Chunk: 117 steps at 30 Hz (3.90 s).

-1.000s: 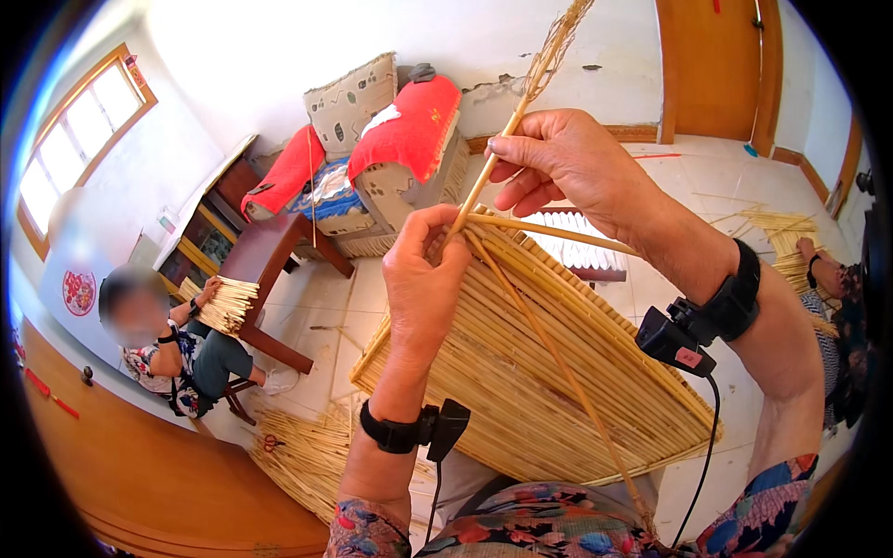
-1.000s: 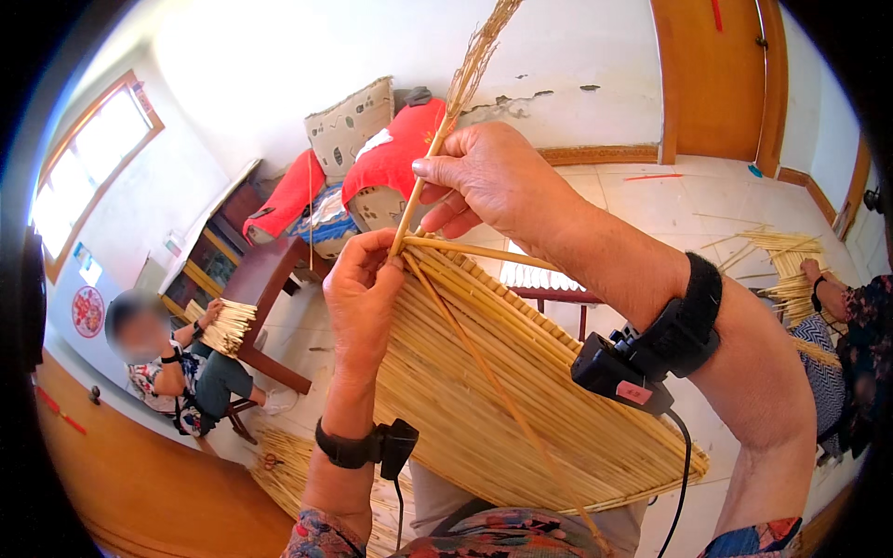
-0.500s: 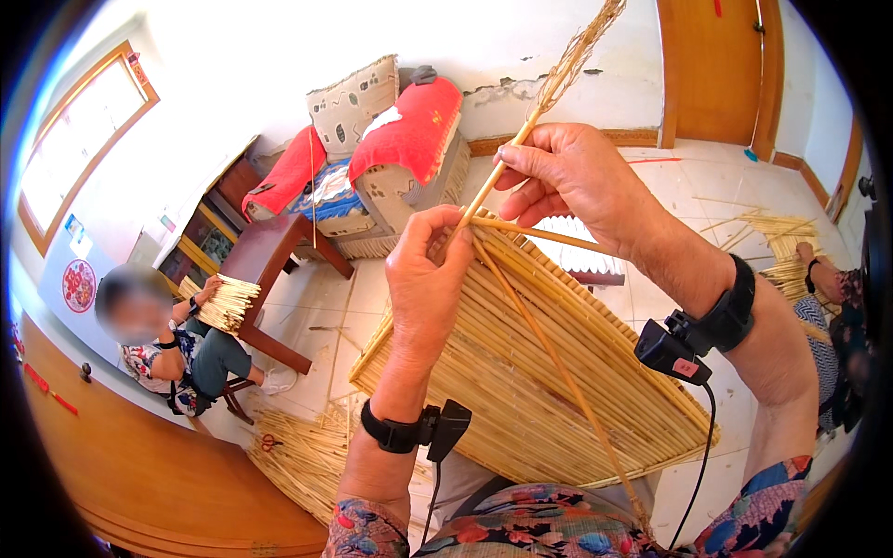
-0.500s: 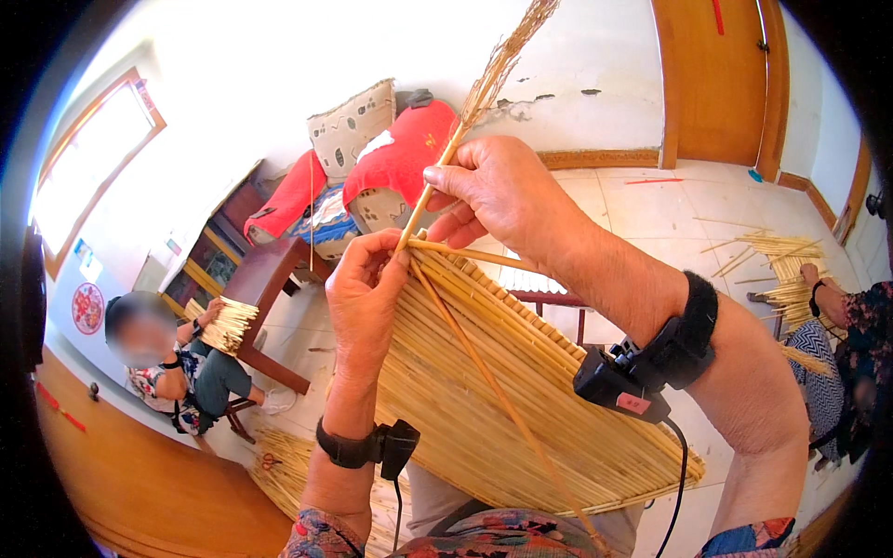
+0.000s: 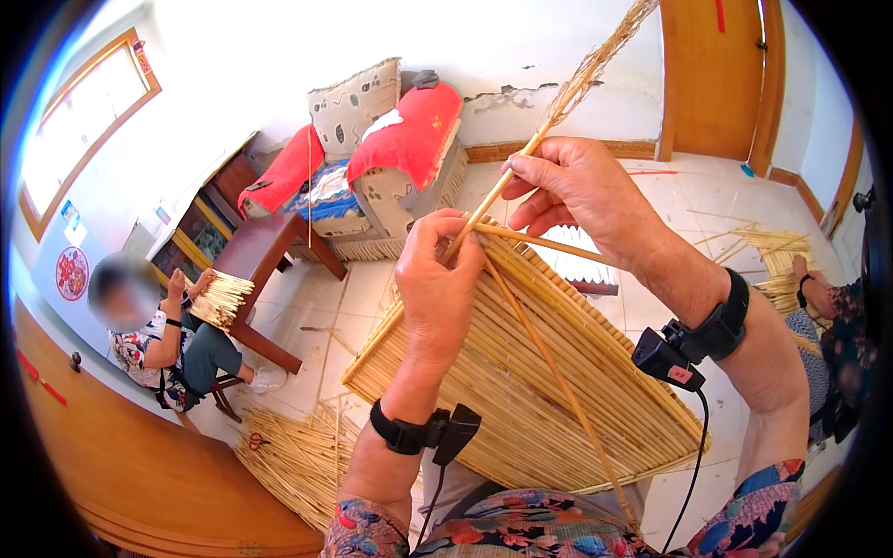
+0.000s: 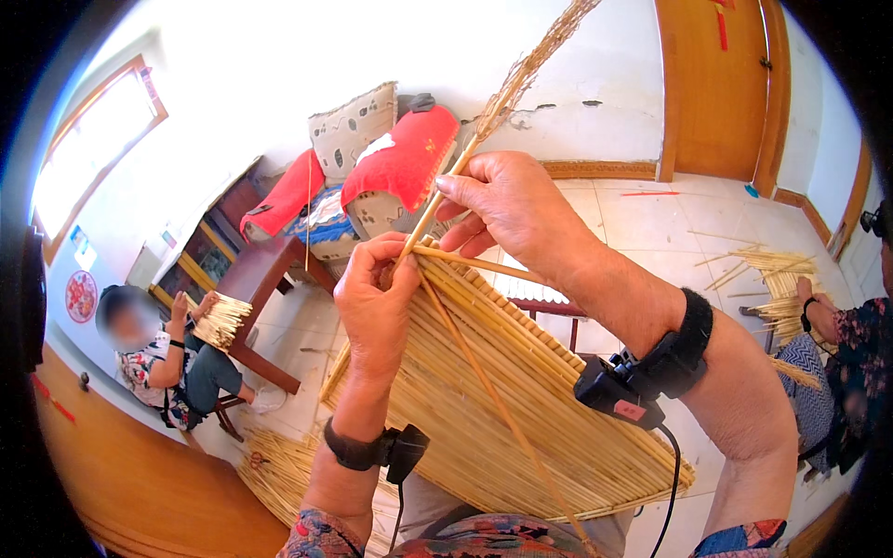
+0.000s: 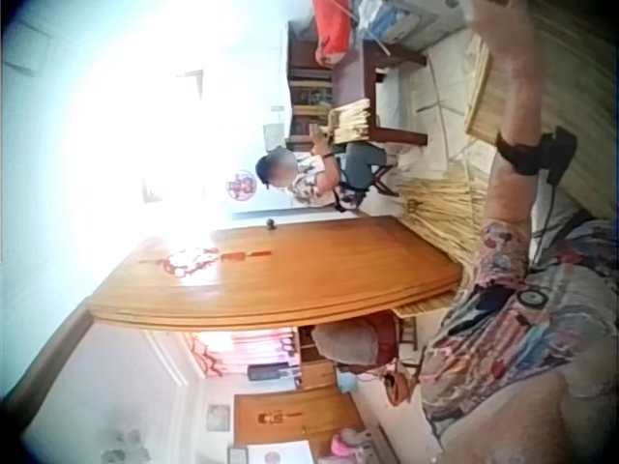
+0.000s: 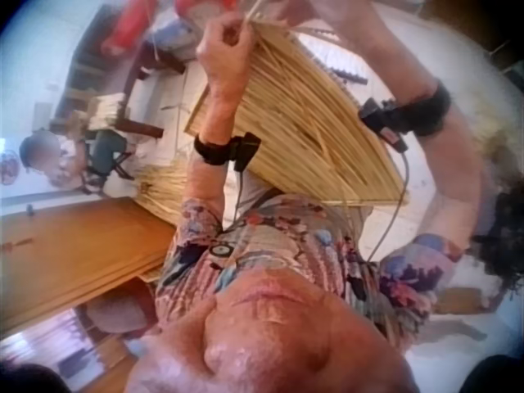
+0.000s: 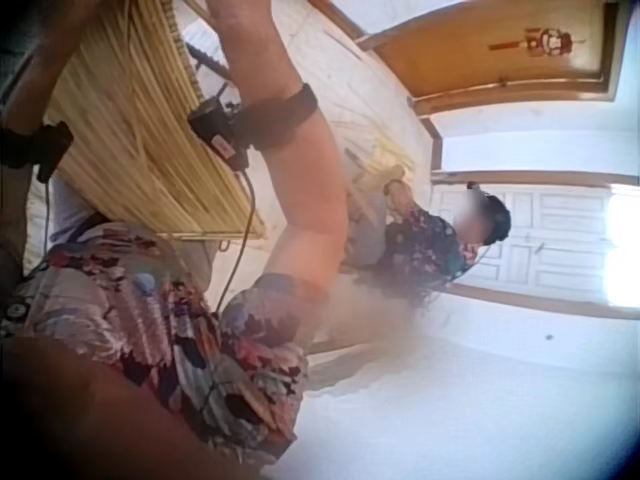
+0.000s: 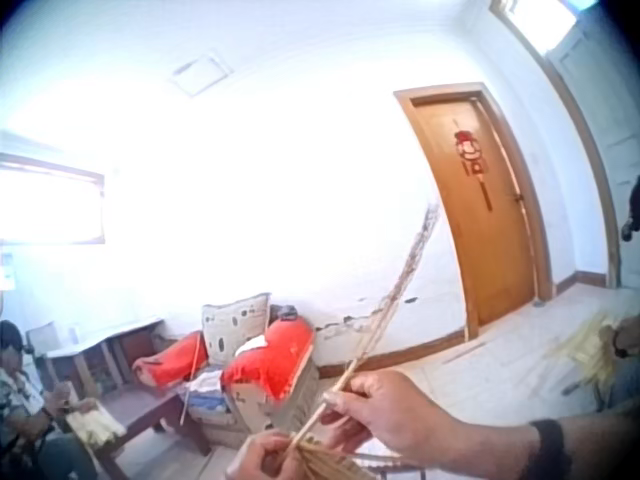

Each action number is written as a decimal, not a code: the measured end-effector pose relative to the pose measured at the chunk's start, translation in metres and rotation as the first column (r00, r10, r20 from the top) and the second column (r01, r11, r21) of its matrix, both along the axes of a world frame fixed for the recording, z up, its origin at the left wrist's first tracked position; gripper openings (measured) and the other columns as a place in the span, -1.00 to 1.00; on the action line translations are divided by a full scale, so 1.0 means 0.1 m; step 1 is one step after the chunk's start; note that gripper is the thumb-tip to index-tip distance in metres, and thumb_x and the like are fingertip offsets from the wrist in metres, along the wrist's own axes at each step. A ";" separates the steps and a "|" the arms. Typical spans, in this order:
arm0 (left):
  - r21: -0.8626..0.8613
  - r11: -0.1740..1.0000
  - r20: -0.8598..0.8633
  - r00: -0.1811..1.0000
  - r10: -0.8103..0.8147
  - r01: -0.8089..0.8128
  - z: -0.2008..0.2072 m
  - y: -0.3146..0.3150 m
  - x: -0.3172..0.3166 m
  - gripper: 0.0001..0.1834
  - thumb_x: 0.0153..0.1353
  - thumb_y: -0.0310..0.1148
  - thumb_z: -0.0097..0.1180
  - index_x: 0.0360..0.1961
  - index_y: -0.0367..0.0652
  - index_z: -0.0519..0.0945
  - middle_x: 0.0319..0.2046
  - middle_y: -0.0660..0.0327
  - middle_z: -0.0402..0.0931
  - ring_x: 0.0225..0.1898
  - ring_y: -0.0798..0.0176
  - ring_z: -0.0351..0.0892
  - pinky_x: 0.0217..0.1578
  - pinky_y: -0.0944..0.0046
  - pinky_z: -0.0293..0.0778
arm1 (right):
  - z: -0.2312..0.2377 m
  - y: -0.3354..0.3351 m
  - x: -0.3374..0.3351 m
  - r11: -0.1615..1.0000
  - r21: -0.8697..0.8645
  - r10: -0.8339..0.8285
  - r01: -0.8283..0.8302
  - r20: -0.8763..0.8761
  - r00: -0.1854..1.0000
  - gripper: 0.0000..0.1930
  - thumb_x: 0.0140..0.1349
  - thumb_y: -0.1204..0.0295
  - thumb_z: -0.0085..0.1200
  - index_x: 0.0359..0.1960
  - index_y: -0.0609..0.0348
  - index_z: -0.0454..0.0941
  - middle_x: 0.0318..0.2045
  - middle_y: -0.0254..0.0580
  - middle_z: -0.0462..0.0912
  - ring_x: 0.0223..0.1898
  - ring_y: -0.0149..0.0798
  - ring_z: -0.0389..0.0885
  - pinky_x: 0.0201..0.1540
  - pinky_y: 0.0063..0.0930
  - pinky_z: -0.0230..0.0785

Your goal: The person weaves thin bamboo strips into a rectangular basket frame using a needle-like tool and thread. They repeatedly pass the tool through the strips to secure them, then attach a bamboo handle to the top edge.

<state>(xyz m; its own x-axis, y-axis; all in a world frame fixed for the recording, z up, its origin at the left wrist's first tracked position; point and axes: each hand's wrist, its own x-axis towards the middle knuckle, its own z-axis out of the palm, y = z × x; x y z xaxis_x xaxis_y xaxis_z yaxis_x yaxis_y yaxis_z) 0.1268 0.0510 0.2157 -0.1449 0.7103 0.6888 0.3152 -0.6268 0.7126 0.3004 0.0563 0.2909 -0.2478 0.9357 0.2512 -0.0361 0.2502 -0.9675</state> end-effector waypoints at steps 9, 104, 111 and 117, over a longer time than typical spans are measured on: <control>-0.010 1.000 0.034 0.999 0.007 -0.007 0.00 -0.03 0.05 -0.90 0.16 -0.60 0.15 -0.27 -0.29 0.57 -0.20 0.29 0.59 -0.31 0.54 0.50 -0.25 0.50 0.47 | 0.04 0.02 0.10 0.997 0.048 -0.069 0.059 0.230 0.971 -0.71 0.39 0.26 -0.05 -0.21 0.29 0.54 -0.35 -0.19 0.64 -0.46 -0.43 0.64 -0.40 -0.58 0.55; -0.035 0.985 -0.416 0.893 -0.170 0.171 0.13 0.01 -0.40 -0.57 0.07 -0.66 0.01 0.02 -0.21 0.53 -0.16 0.13 0.42 -0.18 0.21 0.51 -0.13 0.34 0.45 | -1.10 -1.04 -0.36 0.439 0.896 -0.844 -0.063 0.435 0.313 -0.55 -0.04 0.62 -0.01 -0.04 0.59 0.44 -0.39 -0.04 0.38 -0.37 -0.12 0.40 -0.34 -0.36 0.38; -0.071 0.979 -0.402 0.893 -0.203 0.190 0.16 0.05 -0.45 -0.59 -0.02 -0.56 0.13 -0.06 -0.17 0.57 -0.14 0.06 0.40 -0.17 0.05 0.52 -0.11 0.21 0.48 | -1.15 -0.93 -0.39 0.416 0.906 -0.846 -0.075 0.416 0.333 -0.56 -0.01 0.60 -0.03 -0.04 0.57 0.44 -0.41 -0.07 0.38 -0.38 -0.16 0.40 -0.34 -0.39 0.37; 0.013 0.970 -0.419 0.882 -0.217 0.244 0.11 0.12 -0.43 -0.63 0.02 -0.45 0.25 -0.07 -0.12 0.58 -0.06 0.05 0.39 -0.11 0.05 0.52 -0.09 0.22 0.48 | -1.22 -0.84 -0.37 0.391 0.918 -0.874 -0.067 0.393 0.284 -0.58 0.01 0.57 -0.03 -0.04 0.54 0.46 -0.42 -0.10 0.40 -0.37 -0.17 0.42 -0.34 -0.41 0.38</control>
<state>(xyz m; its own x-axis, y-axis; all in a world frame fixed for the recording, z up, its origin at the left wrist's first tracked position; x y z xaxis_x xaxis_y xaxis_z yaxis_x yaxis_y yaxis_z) 0.0839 0.0628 0.2264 0.3235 0.6420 0.6951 0.4120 -0.7569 0.5074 0.2629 -0.0277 0.1689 -0.3732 0.5105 0.7747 0.8983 0.4074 0.1643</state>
